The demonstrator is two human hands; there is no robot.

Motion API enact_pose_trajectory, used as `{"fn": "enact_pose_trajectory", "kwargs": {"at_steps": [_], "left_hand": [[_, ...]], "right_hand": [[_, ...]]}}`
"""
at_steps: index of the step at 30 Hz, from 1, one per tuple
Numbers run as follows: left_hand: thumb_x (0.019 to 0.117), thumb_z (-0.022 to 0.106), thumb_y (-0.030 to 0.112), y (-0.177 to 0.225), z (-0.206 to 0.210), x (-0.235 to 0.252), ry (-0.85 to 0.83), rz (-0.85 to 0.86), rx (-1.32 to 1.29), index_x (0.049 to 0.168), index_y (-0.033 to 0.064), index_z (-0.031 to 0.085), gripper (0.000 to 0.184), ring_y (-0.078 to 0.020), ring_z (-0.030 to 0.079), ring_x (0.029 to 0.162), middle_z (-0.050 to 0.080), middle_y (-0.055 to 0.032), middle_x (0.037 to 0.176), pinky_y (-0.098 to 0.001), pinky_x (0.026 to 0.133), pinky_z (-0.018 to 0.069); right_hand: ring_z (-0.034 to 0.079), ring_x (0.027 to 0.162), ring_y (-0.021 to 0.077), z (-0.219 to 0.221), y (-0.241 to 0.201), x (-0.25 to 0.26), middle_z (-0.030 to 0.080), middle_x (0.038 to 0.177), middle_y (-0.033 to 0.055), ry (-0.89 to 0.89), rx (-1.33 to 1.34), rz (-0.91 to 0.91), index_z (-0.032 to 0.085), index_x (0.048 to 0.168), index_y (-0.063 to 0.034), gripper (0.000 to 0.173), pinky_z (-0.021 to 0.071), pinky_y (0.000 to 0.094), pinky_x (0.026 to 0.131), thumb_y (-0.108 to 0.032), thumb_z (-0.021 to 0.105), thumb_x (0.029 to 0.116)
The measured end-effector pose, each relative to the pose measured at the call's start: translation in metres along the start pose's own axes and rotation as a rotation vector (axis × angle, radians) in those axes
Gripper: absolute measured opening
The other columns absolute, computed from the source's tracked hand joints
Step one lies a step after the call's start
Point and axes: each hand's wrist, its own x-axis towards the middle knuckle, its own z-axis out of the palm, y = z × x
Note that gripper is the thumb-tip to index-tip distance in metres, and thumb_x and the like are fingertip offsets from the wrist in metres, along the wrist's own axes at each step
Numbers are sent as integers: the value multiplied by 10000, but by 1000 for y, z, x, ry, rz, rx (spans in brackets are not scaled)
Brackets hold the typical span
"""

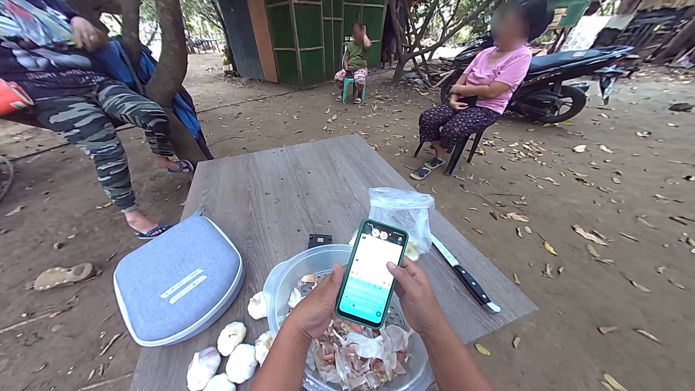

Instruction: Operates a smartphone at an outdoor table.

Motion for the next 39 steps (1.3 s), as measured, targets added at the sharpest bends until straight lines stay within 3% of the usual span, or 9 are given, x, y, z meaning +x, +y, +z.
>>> {"fn": "enact_pose_trajectory", "kwargs": {"at_steps": [6, 9, 11, 14, 18, 28, 34, 36, 39], "left_hand": [[927, 458, 752, 0, 1, 0, 0, 6, 7, 1413, 97, 417, 816, -195, 737, 999, 714, -37, 1204, -351, 707, 641], [917, 461, 764, 0, 0, 0, -7, 5, 8, 1417, 100, 418, 832, -196, 736, 1008, 712, -39, 1211, -353, 710, 642], [898, 474, 782, 0, 0, 0, -8, 2, 2, 1418, 97, 416, 862, -201, 734, 1014, 710, -43, 1211, -360, 716, 643], [882, 489, 793, 0, 0, 0, 0, -2, 5, 1426, 93, 403, 891, -201, 733, 1017, 708, -42, 1211, -362, 722, 644], [870, 487, 808, 0, 0, 0, -13, 1, 4, 1413, 103, 435, 891, -206, 736, 1011, 711, -48, 1215, -356, 708, 644], [910, 465, 771, 1, 1, 0, -9, 2, 4, 1403, 108, 442, 827, -199, 736, 1011, 712, -43, 1211, -351, 710, 643], [879, 484, 798, 2, 2, 0, -8, 10, -2, 1420, 100, 414, 886, -199, 737, 1006, 711, -40, 1211, -355, 707, 644], [856, 519, 804, 1, 2, 0, 15, 31, -31, 1413, 90, 425, 910, -208, 739, 997, 716, -53, 1199, -362, 704, 644], [823, 585, 792, -1, 2, 1, 71, 95, -94, 1409, 66, 415, 948, -228, 739, 1007, 716, -75, 1201, -379, 726, 646]], "right_hand": [[740, 879, 117, 1, -1, 0, 756, 957, 55, -7, 7, -1, 605, 1150, 1, 281, 616, 293, 825, -39, 536, 881], [741, 879, 123, 2, -1, 0, 757, 948, 62, 25, 2, 7, 616, 1149, -2, 268, 617, 302, 823, -92, 405, 1011], [736, 928, 125, 2, 1, 1, 759, 985, 54, 51, 10, -3, 607, 1186, -17, 426, 608, 312, 854, -229, 253, 1080], [731, 975, 123, 1, 0, 1, 758, 1036, 54, 42, 41, 2, 552, 1264, -17, 586, 597, 319, 890, -373, 125, 1078], [734, 973, 130, 0, 1, 0, 761, 1034, 64, 17, 60, -4, 557, 1255, -10, 621, 594, 321, 898, -398, 108, 1071], [729, 997, 131, 0, 2, 0, 755, 1071, 59, 19, 58, -19, 532, 1294, -21, 549, 592, 320, 912, -374, 175, 1072], [718, 1019, 120, 1, 0, -1, 743, 1096, 48, 4, 28, 9, 510, 1315, -20, 534, 586, 316, 924, -410, 250, 1061], [707, 1039, 121, 0, 1, -1, 727, 1131, 50, -51, 5, 38, 479, 1335, -15, 596, 582, 314, 918, -508, 348, 1027], [691, 1080, 131, -1, -1, -2, 680, 1230, 43, -252, -23, 131, 328, 1464, -16, 848, 589, 317, 912, -646, 534, 935]]}}
